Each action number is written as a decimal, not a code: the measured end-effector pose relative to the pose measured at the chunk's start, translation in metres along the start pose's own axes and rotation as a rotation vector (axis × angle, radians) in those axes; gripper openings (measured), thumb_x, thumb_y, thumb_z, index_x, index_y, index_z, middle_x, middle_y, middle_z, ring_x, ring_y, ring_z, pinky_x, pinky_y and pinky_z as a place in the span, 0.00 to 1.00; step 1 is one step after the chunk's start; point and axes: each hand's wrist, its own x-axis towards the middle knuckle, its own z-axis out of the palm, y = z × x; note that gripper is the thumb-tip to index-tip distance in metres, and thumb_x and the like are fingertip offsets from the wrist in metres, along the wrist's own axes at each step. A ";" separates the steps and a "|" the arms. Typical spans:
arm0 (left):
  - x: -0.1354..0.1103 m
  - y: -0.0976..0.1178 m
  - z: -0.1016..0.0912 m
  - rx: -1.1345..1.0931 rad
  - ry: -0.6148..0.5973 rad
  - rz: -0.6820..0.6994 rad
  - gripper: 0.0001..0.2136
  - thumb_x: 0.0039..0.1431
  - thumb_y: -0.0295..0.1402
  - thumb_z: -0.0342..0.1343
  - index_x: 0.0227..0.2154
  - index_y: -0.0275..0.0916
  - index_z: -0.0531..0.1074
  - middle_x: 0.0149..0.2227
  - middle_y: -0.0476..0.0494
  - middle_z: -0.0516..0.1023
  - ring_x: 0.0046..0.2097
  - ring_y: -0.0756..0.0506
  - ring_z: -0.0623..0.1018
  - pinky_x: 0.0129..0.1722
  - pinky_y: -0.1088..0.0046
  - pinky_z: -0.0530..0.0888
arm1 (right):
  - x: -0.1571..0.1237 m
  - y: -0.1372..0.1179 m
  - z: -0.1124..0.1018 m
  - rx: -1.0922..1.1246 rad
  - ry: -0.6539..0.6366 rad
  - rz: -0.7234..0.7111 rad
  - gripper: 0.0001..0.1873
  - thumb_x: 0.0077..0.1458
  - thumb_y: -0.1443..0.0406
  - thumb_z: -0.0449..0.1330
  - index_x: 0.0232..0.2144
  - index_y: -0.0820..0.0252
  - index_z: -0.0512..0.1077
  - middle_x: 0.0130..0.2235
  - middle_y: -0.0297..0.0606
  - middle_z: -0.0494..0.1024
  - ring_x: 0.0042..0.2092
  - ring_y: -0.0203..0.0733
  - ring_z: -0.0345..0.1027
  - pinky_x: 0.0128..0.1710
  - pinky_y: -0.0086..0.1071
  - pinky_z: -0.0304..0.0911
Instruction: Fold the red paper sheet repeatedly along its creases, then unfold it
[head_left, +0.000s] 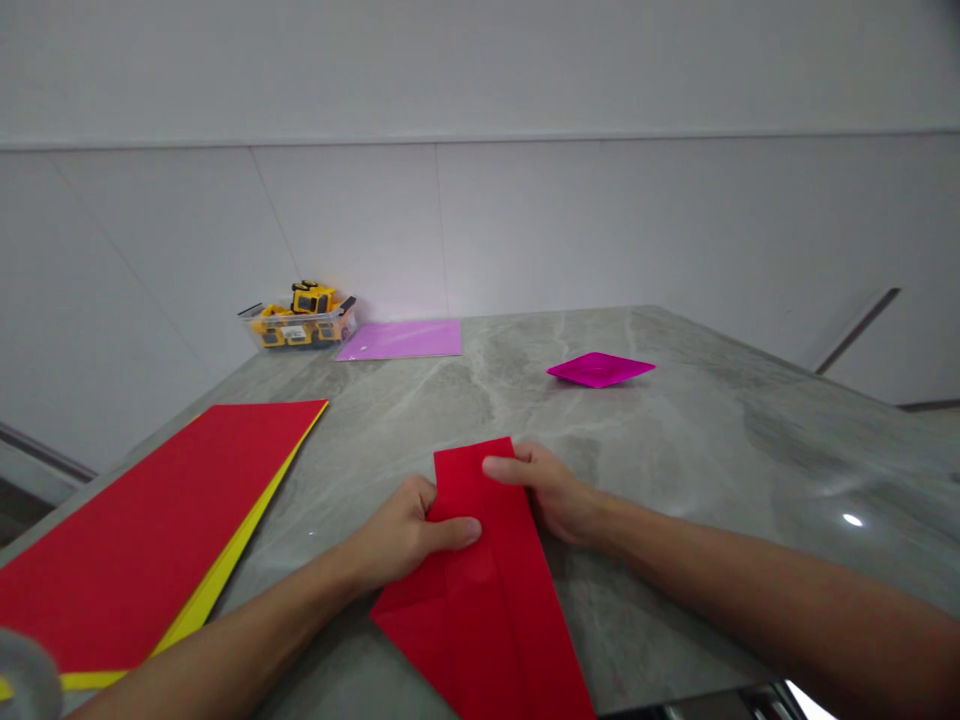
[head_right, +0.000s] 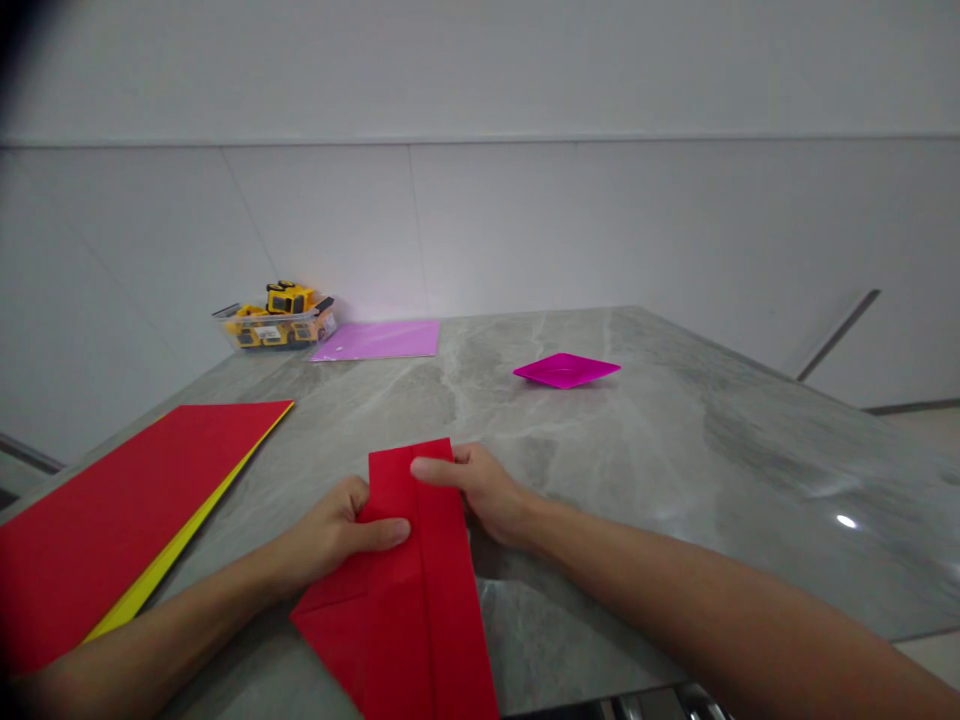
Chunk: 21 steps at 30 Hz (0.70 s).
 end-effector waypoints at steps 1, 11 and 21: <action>0.001 -0.001 -0.001 -0.004 0.018 0.017 0.16 0.48 0.45 0.66 0.27 0.33 0.76 0.27 0.44 0.79 0.26 0.49 0.74 0.26 0.76 0.68 | -0.001 0.001 0.002 -0.007 -0.016 0.003 0.22 0.41 0.52 0.72 0.31 0.65 0.77 0.30 0.38 0.79 0.30 0.38 0.72 0.35 0.33 0.66; 0.004 0.003 -0.008 0.018 0.024 0.034 0.15 0.50 0.44 0.66 0.31 0.35 0.78 0.31 0.44 0.82 0.30 0.48 0.77 0.31 0.76 0.71 | 0.000 0.002 -0.001 -0.012 0.158 -0.045 0.21 0.37 0.57 0.75 0.30 0.66 0.78 0.32 0.40 0.81 0.31 0.39 0.72 0.34 0.33 0.66; 0.001 0.012 -0.010 -0.023 0.120 0.049 0.14 0.47 0.40 0.69 0.28 0.34 0.75 0.29 0.45 0.81 0.27 0.49 0.77 0.28 0.76 0.71 | -0.003 -0.001 -0.002 -0.007 0.033 0.033 0.19 0.36 0.60 0.75 0.30 0.67 0.79 0.31 0.40 0.81 0.31 0.39 0.73 0.34 0.33 0.66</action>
